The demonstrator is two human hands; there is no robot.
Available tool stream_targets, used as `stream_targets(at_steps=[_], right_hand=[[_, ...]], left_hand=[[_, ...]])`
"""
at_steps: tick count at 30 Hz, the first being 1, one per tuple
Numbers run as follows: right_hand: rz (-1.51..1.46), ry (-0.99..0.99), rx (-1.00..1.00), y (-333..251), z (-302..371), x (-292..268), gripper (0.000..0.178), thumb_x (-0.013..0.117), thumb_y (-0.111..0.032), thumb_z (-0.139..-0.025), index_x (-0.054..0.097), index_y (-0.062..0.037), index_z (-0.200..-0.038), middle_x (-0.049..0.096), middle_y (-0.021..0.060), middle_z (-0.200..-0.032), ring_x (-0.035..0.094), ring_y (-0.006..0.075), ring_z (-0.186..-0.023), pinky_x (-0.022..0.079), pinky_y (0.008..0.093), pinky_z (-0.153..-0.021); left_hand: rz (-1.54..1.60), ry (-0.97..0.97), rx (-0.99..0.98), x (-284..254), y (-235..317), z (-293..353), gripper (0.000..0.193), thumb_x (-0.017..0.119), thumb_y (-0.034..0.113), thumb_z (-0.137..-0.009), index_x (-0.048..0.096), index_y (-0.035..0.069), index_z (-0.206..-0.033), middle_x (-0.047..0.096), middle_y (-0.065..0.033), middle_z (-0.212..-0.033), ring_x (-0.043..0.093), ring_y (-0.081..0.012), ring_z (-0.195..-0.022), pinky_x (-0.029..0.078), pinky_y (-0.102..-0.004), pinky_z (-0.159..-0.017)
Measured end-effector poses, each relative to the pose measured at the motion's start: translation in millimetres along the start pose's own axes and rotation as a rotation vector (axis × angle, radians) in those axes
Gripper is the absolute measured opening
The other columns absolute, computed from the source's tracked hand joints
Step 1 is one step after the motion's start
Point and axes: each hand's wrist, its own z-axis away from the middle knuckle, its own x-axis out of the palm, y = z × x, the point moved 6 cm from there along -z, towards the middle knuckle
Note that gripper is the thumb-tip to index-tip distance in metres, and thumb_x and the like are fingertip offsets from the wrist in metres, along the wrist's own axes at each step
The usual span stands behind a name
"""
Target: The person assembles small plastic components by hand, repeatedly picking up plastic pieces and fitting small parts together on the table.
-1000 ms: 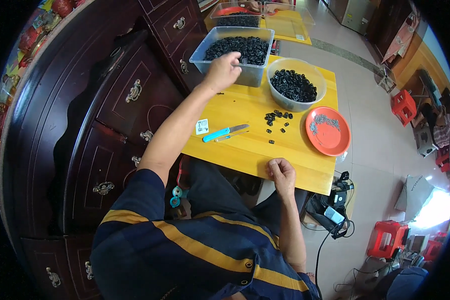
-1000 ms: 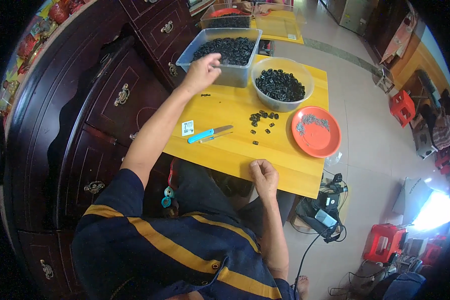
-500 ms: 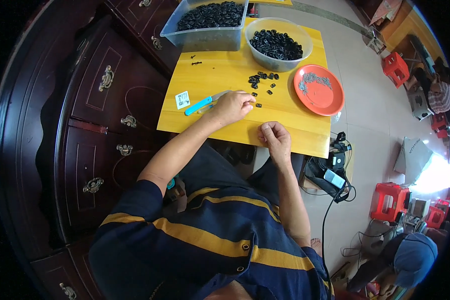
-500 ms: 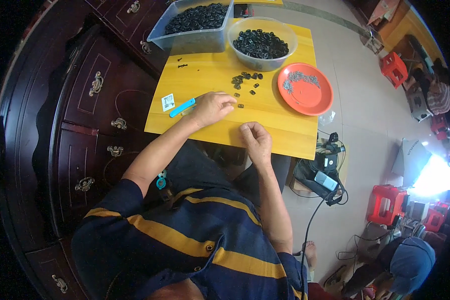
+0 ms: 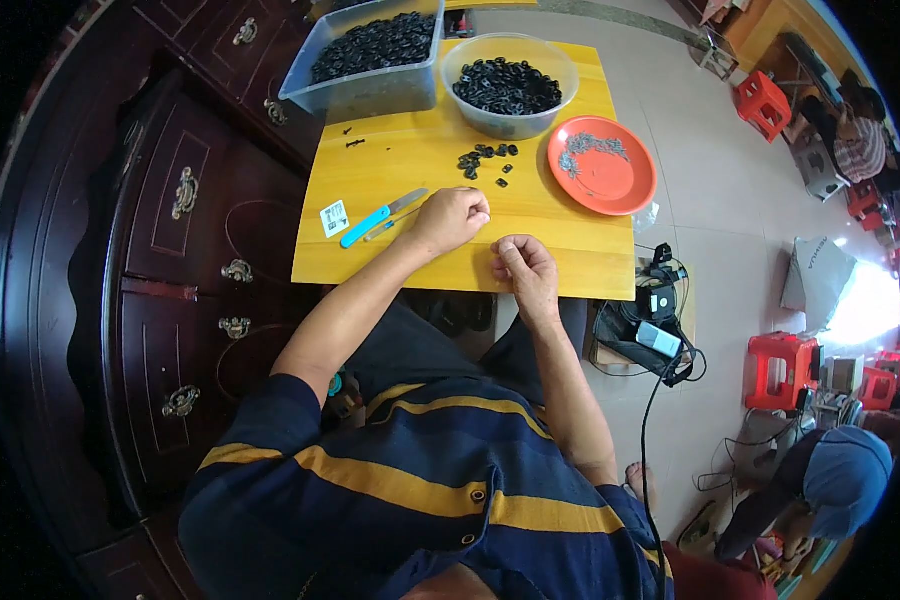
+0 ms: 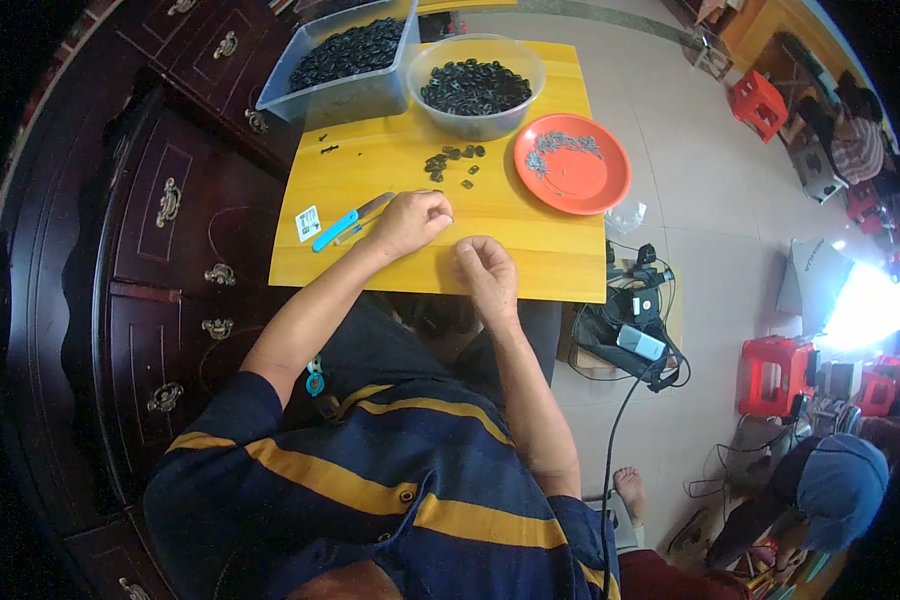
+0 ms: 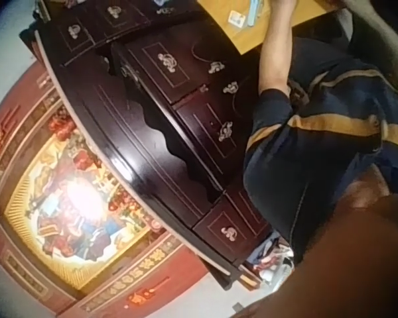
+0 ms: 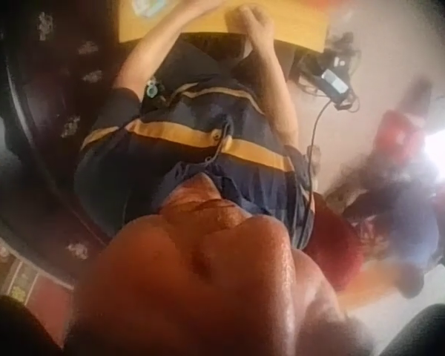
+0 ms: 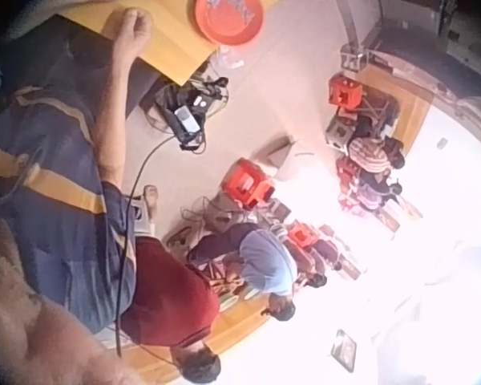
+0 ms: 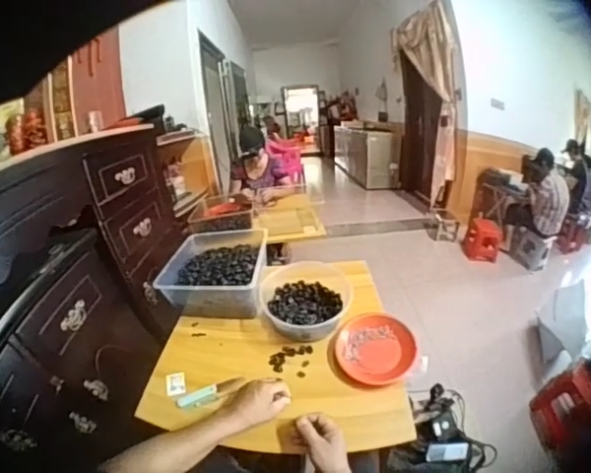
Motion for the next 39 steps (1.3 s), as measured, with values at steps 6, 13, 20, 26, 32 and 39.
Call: stream_targets(at_steps=[6,13,20,26,32,39], right_hand=[[-0.303,0.029,0.106,-8,-3,-9,0.021,0.055,-0.025,-0.100,0.058,-0.0057,-0.107,0.064,0.0040,-0.090,0.063,0.0111,-0.074,0.053,0.0232,-0.066],[-0.547,-0.016,0.175,-18,1,-27,0.016,0.059,-0.021,-0.097,0.057,-0.0067,-0.103,0.063,0.0040,-0.087,0.063,0.0128,-0.072,0.052,0.0252,-0.066],[-0.437,0.073,0.011,-28,0,-65,0.016,0.061,-0.009,-0.094,0.059,-0.0061,-0.109,0.065,0.0021,-0.089,0.063,0.0095,-0.072,0.053,0.0217,-0.064],[-0.145,0.131,0.000,-23,6,-66,0.018,0.061,-0.011,-0.094,0.064,-0.0051,-0.111,0.063,-0.0017,-0.090,0.059,0.0071,-0.074,0.048,0.0219,-0.067],[-0.119,0.094,-0.044,-18,2,-63,0.014,0.060,-0.008,-0.095,0.061,-0.0029,-0.109,0.062,-0.0010,-0.087,0.060,0.0071,-0.075,0.048,0.0217,-0.067],[-0.048,0.073,-0.043,-18,0,-62,0.013,0.057,-0.005,-0.096,0.057,-0.0011,-0.108,0.061,0.0016,-0.089,0.060,0.0091,-0.074,0.048,0.0212,-0.066]], left_hand=[[0.406,-0.115,-0.075,0,40,7,0.006,0.068,0.007,-0.085,0.068,0.002,-0.088,0.065,0.0015,-0.072,0.057,-0.0036,-0.065,0.047,-0.0217,-0.061],[0.468,-0.178,0.049,10,78,-6,0.007,0.067,0.006,-0.086,0.070,0.003,-0.091,0.065,0.0008,-0.077,0.057,-0.0050,-0.068,0.047,-0.0223,-0.063],[0.410,-0.274,0.137,27,104,-42,0.010,0.068,0.009,-0.084,0.070,0.002,-0.091,0.066,-0.0021,-0.077,0.060,-0.0079,-0.067,0.048,-0.0250,-0.062],[0.036,-0.093,0.315,50,102,-120,0.012,0.069,0.012,-0.080,0.069,0.005,-0.089,0.068,-0.0105,-0.081,0.066,-0.0236,-0.072,0.051,-0.0357,-0.066],[-0.244,-0.168,0.395,89,91,-165,0.011,0.065,0.019,-0.081,0.070,0.011,-0.086,0.067,-0.0073,-0.088,0.066,-0.0286,-0.087,0.053,-0.0416,-0.075],[-0.417,-0.277,0.480,111,84,-185,0.011,0.062,0.021,-0.081,0.069,0.014,-0.086,0.067,-0.0070,-0.090,0.066,-0.0295,-0.084,0.054,-0.0445,-0.071]])
